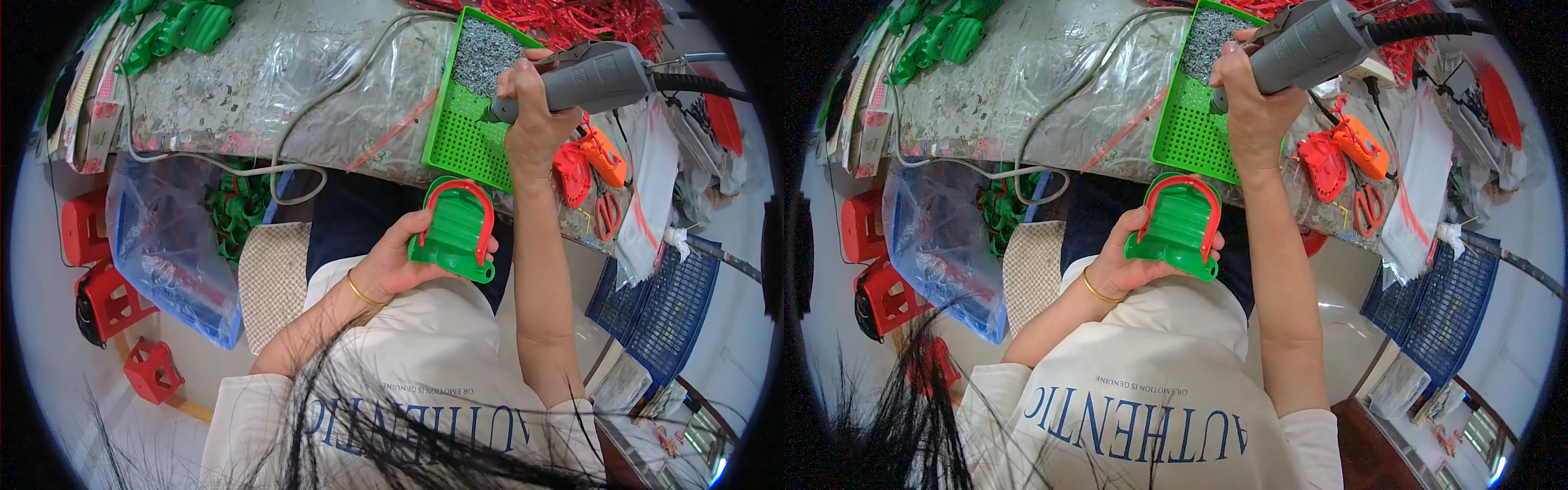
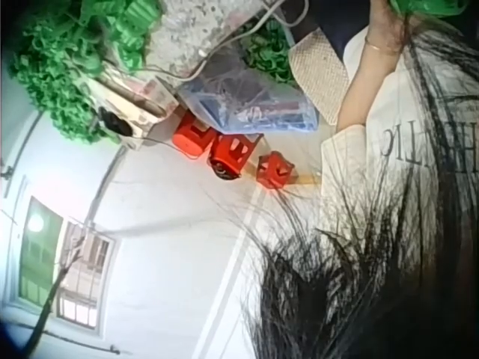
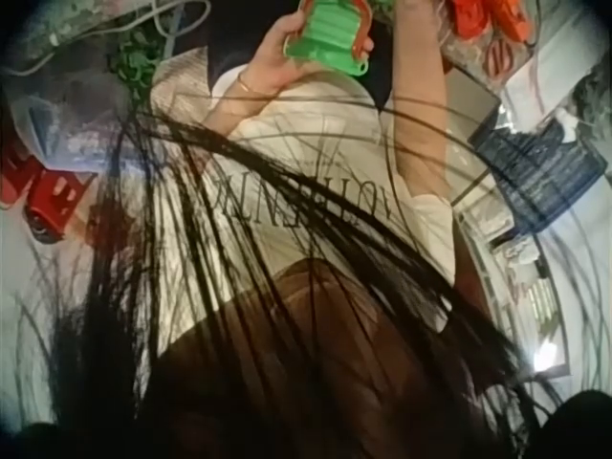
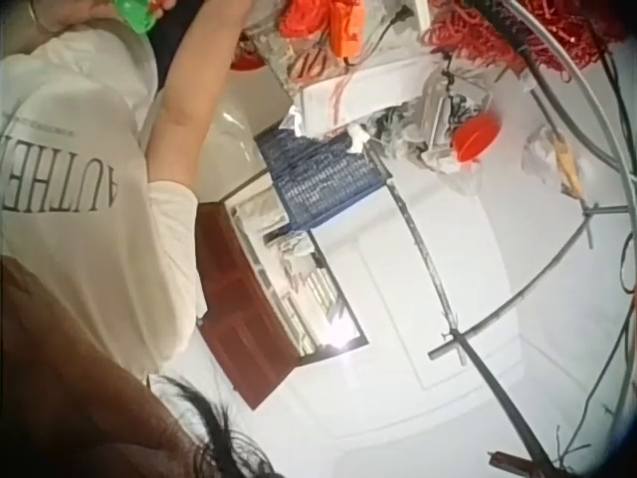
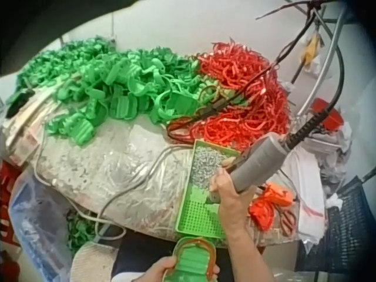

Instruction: Assembling green plastic toy components using an electric tool at a factory workbench.

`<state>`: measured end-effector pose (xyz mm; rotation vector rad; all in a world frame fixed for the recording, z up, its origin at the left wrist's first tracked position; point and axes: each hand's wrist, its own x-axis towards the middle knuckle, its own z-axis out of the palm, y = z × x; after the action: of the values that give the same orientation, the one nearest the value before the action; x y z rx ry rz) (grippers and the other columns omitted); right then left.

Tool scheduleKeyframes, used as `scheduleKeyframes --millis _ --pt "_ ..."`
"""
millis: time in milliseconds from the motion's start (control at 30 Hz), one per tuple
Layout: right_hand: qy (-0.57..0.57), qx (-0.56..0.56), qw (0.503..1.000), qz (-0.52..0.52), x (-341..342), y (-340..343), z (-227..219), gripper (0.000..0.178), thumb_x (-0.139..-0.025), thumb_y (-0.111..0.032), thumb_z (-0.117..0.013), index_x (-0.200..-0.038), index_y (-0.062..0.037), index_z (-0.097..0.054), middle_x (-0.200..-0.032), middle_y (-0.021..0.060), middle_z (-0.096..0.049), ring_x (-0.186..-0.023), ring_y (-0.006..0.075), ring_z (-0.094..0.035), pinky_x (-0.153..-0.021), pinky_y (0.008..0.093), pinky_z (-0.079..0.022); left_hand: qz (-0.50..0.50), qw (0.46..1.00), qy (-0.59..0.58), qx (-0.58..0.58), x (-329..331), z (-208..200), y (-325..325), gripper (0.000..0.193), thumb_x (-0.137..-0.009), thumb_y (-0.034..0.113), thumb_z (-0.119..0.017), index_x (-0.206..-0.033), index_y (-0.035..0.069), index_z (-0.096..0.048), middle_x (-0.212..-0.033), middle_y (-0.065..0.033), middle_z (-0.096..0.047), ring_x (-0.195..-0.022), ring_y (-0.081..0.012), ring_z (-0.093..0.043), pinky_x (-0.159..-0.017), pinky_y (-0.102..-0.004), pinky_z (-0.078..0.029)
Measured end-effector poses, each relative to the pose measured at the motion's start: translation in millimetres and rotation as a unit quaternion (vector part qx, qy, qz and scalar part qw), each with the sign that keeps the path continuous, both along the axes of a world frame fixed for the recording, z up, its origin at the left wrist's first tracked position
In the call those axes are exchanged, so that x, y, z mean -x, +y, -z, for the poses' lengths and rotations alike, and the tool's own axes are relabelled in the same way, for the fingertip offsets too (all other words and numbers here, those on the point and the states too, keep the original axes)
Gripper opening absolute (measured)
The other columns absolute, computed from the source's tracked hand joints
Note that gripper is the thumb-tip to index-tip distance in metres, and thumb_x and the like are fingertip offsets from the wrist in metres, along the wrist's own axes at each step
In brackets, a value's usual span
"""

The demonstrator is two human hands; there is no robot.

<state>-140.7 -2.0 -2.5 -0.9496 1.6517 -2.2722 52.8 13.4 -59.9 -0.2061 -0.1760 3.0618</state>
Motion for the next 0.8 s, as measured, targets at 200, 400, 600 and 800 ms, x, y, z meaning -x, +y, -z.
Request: scheduleKeyframes --millis 200,400,600,800 --pt "-0.025 0.031 0.999 -0.016 -7.4 -0.6 -4.8 0.013 -0.082 0.003 -0.057 -0.095 0.0057 -0.052 -0.067 0.0042 -0.049 -0.056 0.0119 -0.047 -0.056 0.0286 -0.042 0.009 1.0 -0.014 0.019 0.2 -1.2 -0.8 0.071 -0.085 0.046 -0.053 -0.137 0.0 -0.034 -0.13 -0.0309 -0.043 -0.12 -0.0419 -0.046 -0.101 -0.0514 -0.039" --pt "-0.024 0.038 0.999 -0.014 -5.8 -1.7 0.9 0.014 -0.082 0.004 -0.057 -0.095 0.0053 -0.053 -0.066 0.0039 -0.047 -0.055 0.0115 -0.046 -0.055 0.0286 -0.041 -0.001 1.0 0.008 -0.026 0.5 3.7 -0.4 0.067 -0.086 0.038 -0.057 -0.134 -0.003 -0.036 -0.127 -0.0309 -0.046 -0.119 -0.0419 -0.047 -0.1 -0.0536 -0.039" --pt "-0.01 0.032 0.999 -0.009 -2.7 0.7 1.7 0.013 -0.082 0.004 -0.056 -0.095 0.0051 -0.053 -0.067 0.004 -0.047 -0.055 0.0118 -0.046 -0.055 0.029 -0.041 -0.002 1.0 0.009 -0.02 1.5 1.5 -1.4 0.067 -0.086 0.039 -0.057 -0.134 -0.003 -0.036 -0.127 -0.0309 -0.047 -0.119 -0.0416 -0.048 -0.099 -0.0535 -0.04" --pt "-0.009 0.033 0.999 -0.014 -1.9 1.6 1.3 0.013 -0.083 0.004 -0.056 -0.095 0.0047 -0.053 -0.067 0.0035 -0.047 -0.056 0.0112 -0.045 -0.055 0.0291 -0.041 -0.001 1.0 0.002 -0.018 1.0 1.8 -1.7 0.067 -0.086 0.039 -0.057 -0.134 -0.003 -0.036 -0.126 -0.0305 -0.047 -0.118 -0.0415 -0.048 -0.099 -0.0534 -0.04"
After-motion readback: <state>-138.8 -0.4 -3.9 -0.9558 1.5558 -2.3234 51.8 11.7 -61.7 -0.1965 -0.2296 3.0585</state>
